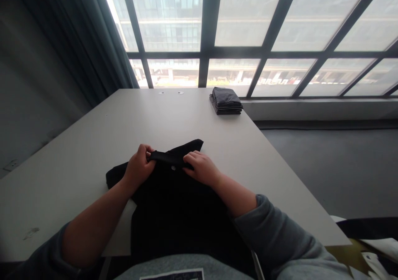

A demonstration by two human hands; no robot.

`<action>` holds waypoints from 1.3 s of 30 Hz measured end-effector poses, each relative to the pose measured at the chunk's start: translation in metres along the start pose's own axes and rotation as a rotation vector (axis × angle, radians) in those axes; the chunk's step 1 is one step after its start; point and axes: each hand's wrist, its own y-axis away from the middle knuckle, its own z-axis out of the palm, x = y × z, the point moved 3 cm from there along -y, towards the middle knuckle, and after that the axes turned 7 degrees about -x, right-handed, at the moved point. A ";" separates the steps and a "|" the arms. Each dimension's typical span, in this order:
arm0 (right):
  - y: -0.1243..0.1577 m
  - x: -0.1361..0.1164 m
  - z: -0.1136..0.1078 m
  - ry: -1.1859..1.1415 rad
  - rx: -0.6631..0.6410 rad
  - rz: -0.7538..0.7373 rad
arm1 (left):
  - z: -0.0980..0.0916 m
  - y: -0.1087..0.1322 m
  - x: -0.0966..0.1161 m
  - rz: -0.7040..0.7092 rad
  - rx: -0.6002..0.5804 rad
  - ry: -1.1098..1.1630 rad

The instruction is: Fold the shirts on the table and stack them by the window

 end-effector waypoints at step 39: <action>-0.005 -0.001 -0.004 -0.556 0.168 0.337 | -0.004 0.011 0.052 0.599 -0.030 -0.256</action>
